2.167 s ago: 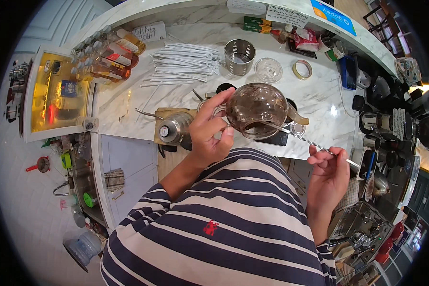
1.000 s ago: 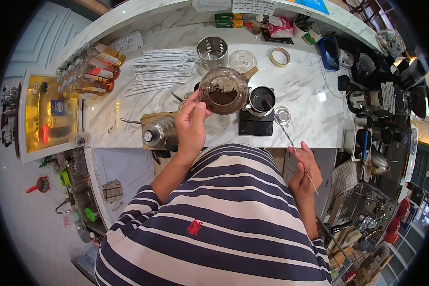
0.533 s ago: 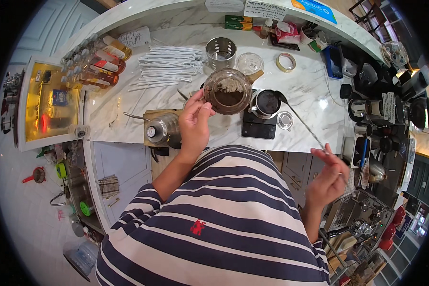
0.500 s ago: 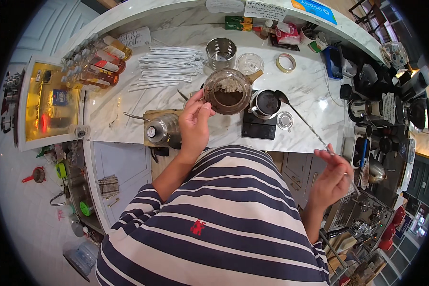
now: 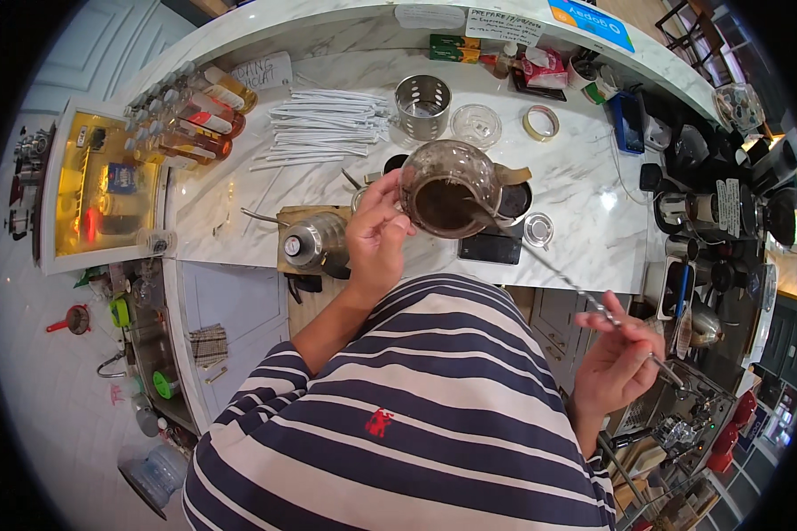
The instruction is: The person picks up a syrup bottle and returns it to the counter, then holds a glass carafe with coffee grounds before stirring contents inside a metal pot on a scale with a bar spoon.
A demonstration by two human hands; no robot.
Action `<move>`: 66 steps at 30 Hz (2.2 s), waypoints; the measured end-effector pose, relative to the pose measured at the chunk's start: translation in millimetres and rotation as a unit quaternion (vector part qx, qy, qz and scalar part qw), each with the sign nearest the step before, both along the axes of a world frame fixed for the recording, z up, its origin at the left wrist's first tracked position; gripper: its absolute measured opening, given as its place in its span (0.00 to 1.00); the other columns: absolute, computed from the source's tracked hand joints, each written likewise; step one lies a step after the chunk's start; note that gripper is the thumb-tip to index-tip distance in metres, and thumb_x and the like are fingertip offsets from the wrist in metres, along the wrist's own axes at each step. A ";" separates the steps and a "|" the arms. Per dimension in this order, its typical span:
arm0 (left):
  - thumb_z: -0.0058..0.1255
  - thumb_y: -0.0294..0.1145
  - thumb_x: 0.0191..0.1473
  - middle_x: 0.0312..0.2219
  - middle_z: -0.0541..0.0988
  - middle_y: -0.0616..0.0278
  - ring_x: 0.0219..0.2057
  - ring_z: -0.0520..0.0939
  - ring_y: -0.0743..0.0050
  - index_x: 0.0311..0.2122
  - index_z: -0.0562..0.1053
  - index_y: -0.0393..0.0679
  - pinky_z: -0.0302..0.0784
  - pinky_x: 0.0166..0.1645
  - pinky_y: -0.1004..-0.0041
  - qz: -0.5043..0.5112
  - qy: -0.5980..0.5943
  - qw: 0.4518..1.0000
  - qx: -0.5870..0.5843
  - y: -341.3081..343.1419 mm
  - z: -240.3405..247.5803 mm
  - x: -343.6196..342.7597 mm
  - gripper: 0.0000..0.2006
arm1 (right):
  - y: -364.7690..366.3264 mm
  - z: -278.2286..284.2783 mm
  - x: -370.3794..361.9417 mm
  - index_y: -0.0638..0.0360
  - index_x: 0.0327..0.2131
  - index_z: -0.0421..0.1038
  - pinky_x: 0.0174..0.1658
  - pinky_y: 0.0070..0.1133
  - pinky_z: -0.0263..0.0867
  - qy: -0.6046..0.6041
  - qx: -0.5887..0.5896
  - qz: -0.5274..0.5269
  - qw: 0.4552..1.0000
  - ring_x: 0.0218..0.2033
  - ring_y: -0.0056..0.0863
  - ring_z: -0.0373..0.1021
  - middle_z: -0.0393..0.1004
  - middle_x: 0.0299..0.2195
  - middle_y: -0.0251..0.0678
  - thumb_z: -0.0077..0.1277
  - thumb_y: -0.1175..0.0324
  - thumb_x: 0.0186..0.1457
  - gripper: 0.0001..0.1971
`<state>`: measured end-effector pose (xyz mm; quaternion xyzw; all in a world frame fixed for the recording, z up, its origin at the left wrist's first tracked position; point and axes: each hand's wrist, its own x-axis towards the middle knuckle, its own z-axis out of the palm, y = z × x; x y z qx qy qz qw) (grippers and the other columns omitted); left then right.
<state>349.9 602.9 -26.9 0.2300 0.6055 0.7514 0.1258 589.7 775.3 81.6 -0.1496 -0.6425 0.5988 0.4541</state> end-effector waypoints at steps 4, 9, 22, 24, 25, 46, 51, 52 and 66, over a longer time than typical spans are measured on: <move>0.47 0.27 0.52 0.58 0.66 0.38 0.59 0.71 0.46 0.22 0.73 0.32 0.63 0.64 0.57 -0.011 0.084 0.994 0.068 -0.1 12.2 0.7 0.11 | -10.7 12.9 -17.9 0.66 0.43 0.68 0.57 0.46 0.66 -0.010 0.060 0.066 0.996 0.34 0.43 0.80 0.80 0.31 0.53 0.36 0.61 0.72 0.16; 0.47 0.28 0.51 0.58 0.65 0.37 0.60 0.71 0.46 0.21 0.70 0.32 0.64 0.63 0.57 -0.027 0.085 0.991 0.097 -4.0 19.2 3.8 0.11 | -12.4 34.0 -34.5 0.64 0.43 0.70 0.57 0.45 0.67 -0.052 0.185 0.165 0.967 0.38 0.43 0.80 0.80 0.33 0.51 0.37 0.62 0.71 0.15; 0.47 0.27 0.50 0.55 0.68 0.39 0.56 0.74 0.51 0.22 0.71 0.32 0.67 0.60 0.60 -0.001 0.114 0.990 0.089 -13.3 22.6 -2.1 0.10 | 7.1 57.4 -30.5 0.67 0.40 0.71 0.56 0.48 0.67 -0.081 0.187 0.285 0.937 0.39 0.45 0.79 0.79 0.36 0.52 0.48 0.70 0.65 0.08; 0.48 0.28 0.50 0.55 0.69 0.39 0.55 0.74 0.51 0.22 0.71 0.32 0.68 0.60 0.60 -0.006 0.127 0.988 0.083 -14.5 24.5 -3.2 0.10 | 10.3 61.7 -30.9 0.68 0.40 0.71 0.56 0.48 0.68 -0.080 0.206 0.280 0.934 0.38 0.46 0.79 0.79 0.35 0.53 0.49 0.72 0.64 0.08; 0.49 0.28 0.50 0.54 0.69 0.39 0.54 0.75 0.51 0.22 0.71 0.32 0.68 0.60 0.59 -0.011 0.140 0.987 0.080 -14.0 26.2 -3.5 0.10 | 11.5 64.3 -31.6 0.69 0.40 0.71 0.55 0.48 0.68 -0.079 0.226 0.274 0.931 0.38 0.46 0.79 0.79 0.35 0.54 0.49 0.73 0.64 0.07; 0.50 0.25 0.51 0.55 0.67 0.37 0.56 0.74 0.46 0.22 0.71 0.30 0.74 0.58 0.56 -0.024 0.196 0.976 0.095 -13.8 34.7 -6.8 0.10 | 16.7 65.3 -39.2 0.68 0.38 0.72 0.51 0.46 0.72 -0.063 0.226 0.257 0.937 0.35 0.45 0.80 0.79 0.31 0.52 0.45 0.71 0.67 0.09; 0.50 0.23 0.51 0.55 0.66 0.36 0.56 0.73 0.44 0.22 0.70 0.29 0.74 0.59 0.54 -0.021 0.214 0.973 0.079 -14.4 37.7 -5.2 0.09 | 14.3 62.2 -37.3 0.67 0.39 0.71 0.52 0.46 0.71 -0.080 0.206 0.245 0.944 0.35 0.44 0.80 0.80 0.30 0.51 0.44 0.68 0.68 0.11; 0.50 0.23 0.51 0.55 0.66 0.36 0.56 0.73 0.44 0.22 0.70 0.28 0.74 0.59 0.54 -0.020 0.210 0.974 0.079 -14.0 37.4 -5.0 0.09 | 13.4 60.0 -37.0 0.67 0.40 0.71 0.52 0.46 0.71 -0.080 0.199 0.244 0.946 0.35 0.44 0.80 0.80 0.30 0.51 0.44 0.67 0.68 0.11; 0.51 0.21 0.51 0.55 0.68 0.39 0.55 0.74 0.47 0.24 0.73 0.29 0.76 0.56 0.59 -0.026 0.179 0.983 0.044 -10.8 28.7 -2.5 0.06 | -7.8 0.8 -27.8 0.64 0.43 0.65 0.59 0.45 0.64 -0.022 -0.151 0.128 0.980 0.31 0.42 0.79 0.79 0.31 0.51 0.31 0.60 0.73 0.16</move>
